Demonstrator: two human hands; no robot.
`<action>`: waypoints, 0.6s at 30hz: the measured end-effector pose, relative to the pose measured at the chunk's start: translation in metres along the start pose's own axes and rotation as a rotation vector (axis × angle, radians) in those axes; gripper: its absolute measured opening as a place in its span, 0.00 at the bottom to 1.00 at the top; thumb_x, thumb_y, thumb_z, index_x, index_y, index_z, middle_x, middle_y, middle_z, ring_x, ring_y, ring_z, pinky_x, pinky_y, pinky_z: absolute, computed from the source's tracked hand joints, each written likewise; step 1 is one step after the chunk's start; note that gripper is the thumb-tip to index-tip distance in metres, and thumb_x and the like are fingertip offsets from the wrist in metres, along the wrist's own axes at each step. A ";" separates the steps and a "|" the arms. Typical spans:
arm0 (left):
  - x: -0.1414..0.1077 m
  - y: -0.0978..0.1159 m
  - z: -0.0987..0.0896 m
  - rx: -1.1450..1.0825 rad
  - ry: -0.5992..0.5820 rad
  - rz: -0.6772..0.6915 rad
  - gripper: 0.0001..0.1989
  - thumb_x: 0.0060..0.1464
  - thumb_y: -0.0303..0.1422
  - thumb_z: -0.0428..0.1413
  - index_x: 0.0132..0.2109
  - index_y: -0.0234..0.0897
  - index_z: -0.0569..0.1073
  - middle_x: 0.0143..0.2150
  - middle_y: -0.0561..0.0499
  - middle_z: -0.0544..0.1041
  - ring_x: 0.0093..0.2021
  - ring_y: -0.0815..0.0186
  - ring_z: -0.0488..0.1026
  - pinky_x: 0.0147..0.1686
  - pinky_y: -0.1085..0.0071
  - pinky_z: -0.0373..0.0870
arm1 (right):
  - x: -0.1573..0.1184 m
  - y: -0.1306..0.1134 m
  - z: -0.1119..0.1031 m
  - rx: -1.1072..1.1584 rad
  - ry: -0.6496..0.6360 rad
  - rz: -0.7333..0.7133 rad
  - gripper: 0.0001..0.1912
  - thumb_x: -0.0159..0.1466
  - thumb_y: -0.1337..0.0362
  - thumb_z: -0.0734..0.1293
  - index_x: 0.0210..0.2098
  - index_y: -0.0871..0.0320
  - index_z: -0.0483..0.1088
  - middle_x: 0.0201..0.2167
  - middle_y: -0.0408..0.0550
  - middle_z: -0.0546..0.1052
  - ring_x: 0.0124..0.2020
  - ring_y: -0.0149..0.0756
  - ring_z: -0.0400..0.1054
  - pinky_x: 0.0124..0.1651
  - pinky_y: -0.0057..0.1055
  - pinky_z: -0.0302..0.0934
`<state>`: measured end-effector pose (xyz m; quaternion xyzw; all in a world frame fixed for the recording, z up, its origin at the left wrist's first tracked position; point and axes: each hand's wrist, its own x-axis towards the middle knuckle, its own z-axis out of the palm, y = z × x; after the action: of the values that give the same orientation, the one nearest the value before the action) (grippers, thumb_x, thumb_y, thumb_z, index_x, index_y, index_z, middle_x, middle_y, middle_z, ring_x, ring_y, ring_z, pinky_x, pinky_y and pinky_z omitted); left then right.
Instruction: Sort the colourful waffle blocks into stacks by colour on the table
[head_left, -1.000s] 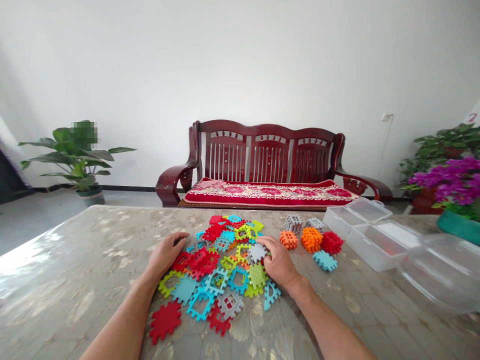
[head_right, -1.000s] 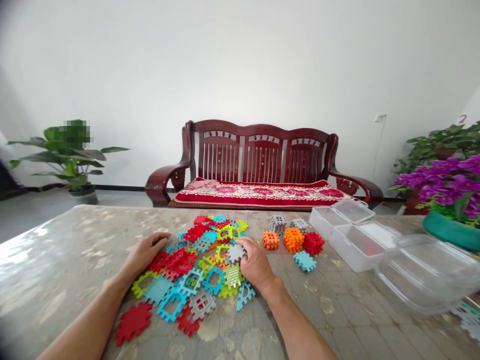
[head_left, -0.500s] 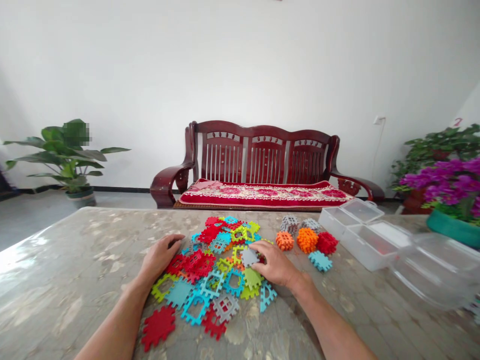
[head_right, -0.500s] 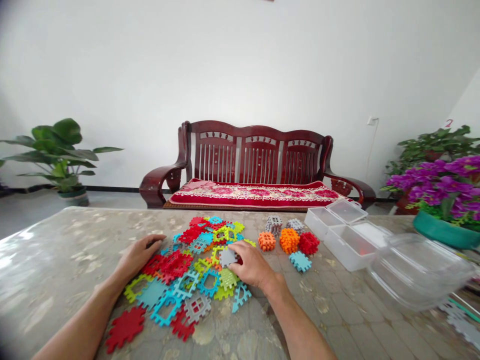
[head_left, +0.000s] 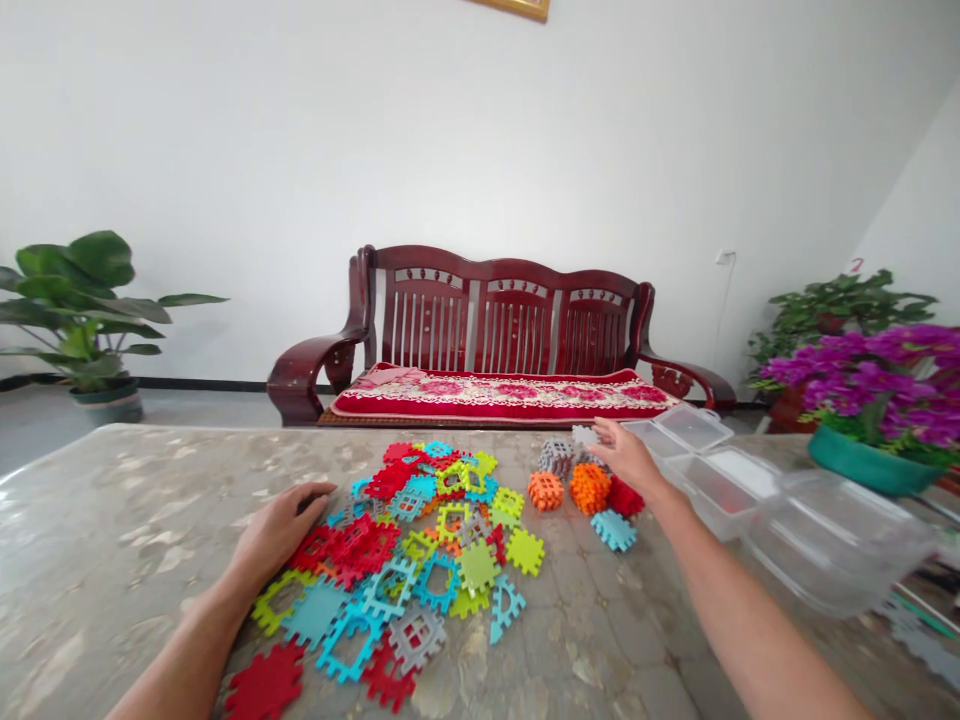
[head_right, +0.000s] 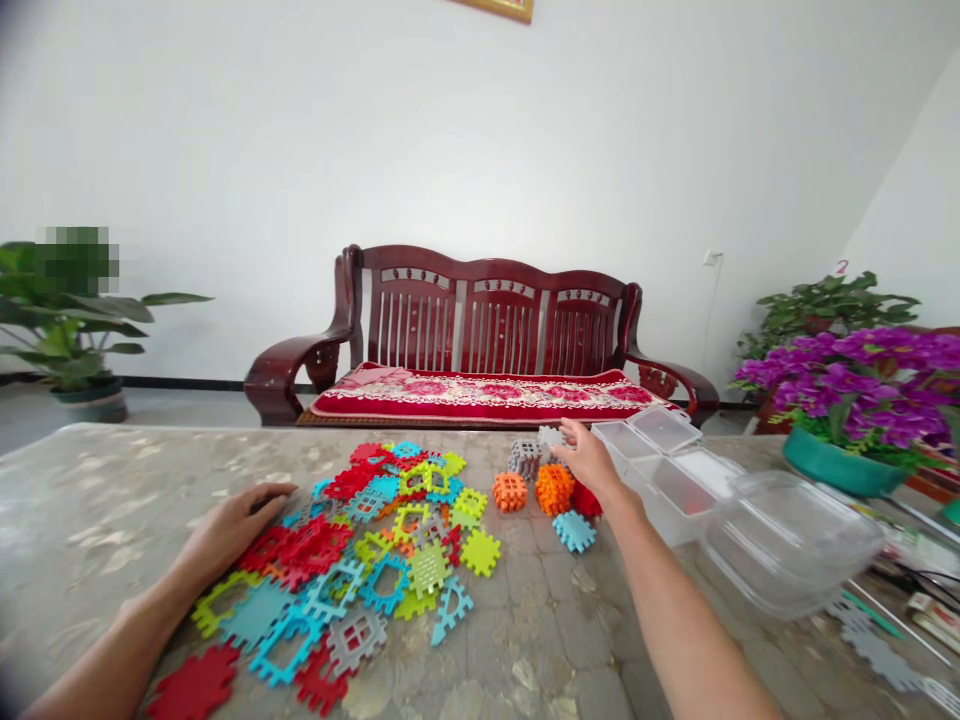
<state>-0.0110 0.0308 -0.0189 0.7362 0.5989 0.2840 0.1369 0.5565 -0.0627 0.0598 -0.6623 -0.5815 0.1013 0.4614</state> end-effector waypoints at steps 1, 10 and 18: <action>0.000 -0.001 0.001 -0.003 0.004 -0.002 0.22 0.54 0.45 0.49 0.48 0.42 0.80 0.49 0.49 0.82 0.49 0.55 0.78 0.53 0.64 0.71 | 0.003 0.014 -0.008 -0.024 -0.011 0.013 0.33 0.54 0.63 0.71 0.59 0.57 0.66 0.57 0.59 0.74 0.56 0.45 0.71 0.60 0.45 0.62; 0.001 -0.004 0.000 0.012 -0.003 0.009 0.23 0.54 0.46 0.49 0.48 0.42 0.80 0.49 0.48 0.82 0.50 0.54 0.78 0.53 0.62 0.71 | 0.018 0.071 -0.026 -0.014 -0.126 0.002 0.37 0.50 0.65 0.71 0.60 0.58 0.64 0.54 0.60 0.76 0.56 0.47 0.71 0.55 0.43 0.66; 0.000 0.000 -0.002 0.029 -0.012 0.012 0.22 0.54 0.46 0.49 0.47 0.42 0.80 0.49 0.47 0.82 0.50 0.54 0.77 0.52 0.63 0.71 | 0.017 0.068 -0.027 0.005 -0.067 -0.011 0.36 0.50 0.66 0.71 0.59 0.57 0.66 0.54 0.59 0.76 0.57 0.47 0.70 0.58 0.45 0.64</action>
<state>-0.0126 0.0305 -0.0174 0.7434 0.5977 0.2715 0.1281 0.6258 -0.0546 0.0325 -0.6542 -0.6001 0.1223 0.4438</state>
